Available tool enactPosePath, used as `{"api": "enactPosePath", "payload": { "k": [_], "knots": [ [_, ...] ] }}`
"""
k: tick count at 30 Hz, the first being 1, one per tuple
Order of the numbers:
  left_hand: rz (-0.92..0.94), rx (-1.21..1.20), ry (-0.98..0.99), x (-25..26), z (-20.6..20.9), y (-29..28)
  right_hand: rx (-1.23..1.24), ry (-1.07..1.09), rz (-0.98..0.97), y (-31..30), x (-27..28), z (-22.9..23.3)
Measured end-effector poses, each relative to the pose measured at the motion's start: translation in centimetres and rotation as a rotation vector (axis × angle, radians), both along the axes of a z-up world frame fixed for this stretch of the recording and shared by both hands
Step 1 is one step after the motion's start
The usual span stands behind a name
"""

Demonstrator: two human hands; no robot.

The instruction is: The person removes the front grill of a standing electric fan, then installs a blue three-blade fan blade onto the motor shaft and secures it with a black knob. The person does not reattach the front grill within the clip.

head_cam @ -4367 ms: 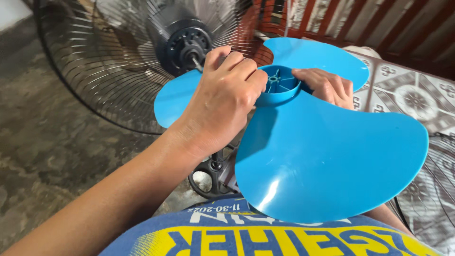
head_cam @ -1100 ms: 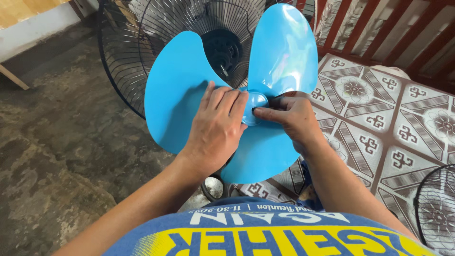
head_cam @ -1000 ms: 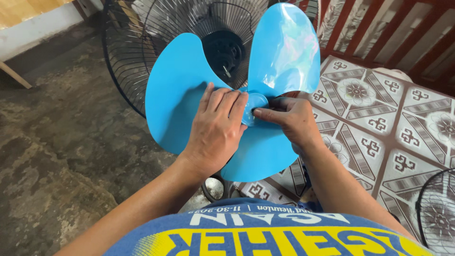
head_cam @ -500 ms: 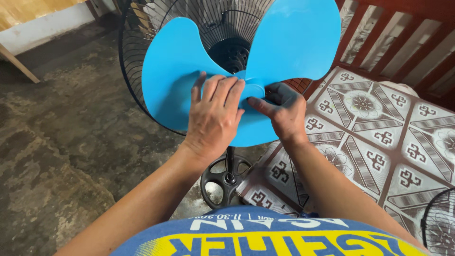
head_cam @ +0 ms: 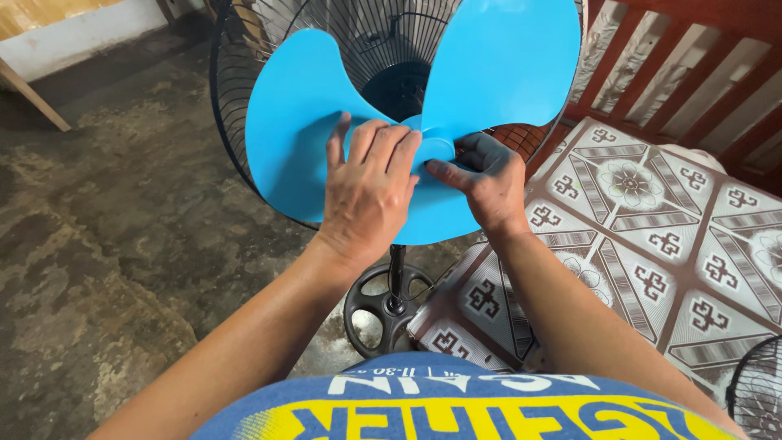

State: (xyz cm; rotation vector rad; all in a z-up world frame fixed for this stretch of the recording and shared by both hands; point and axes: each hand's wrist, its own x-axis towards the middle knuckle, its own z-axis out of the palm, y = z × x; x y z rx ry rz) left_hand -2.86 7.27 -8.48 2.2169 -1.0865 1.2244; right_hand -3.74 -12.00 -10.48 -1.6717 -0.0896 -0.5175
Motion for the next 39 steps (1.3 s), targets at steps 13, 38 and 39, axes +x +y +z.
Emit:
{"api": "enactPosePath", "payload": {
  "k": [13,38,39],
  "knots": [
    [-0.002,0.005,0.027,-1.2,-0.5,0.4,0.102,0.049,0.157,-0.8,0.3,-0.1],
    [-0.542,-0.407,2.035,12.8,5.1,6.3,-0.063,0.066,0.105,-2.9,-0.6,1.1],
    [-0.548,-0.427,2.07,13.0,4.3,5.9,-0.092,0.057,0.109,-2.9,-0.5,1.0]
  ]
}}
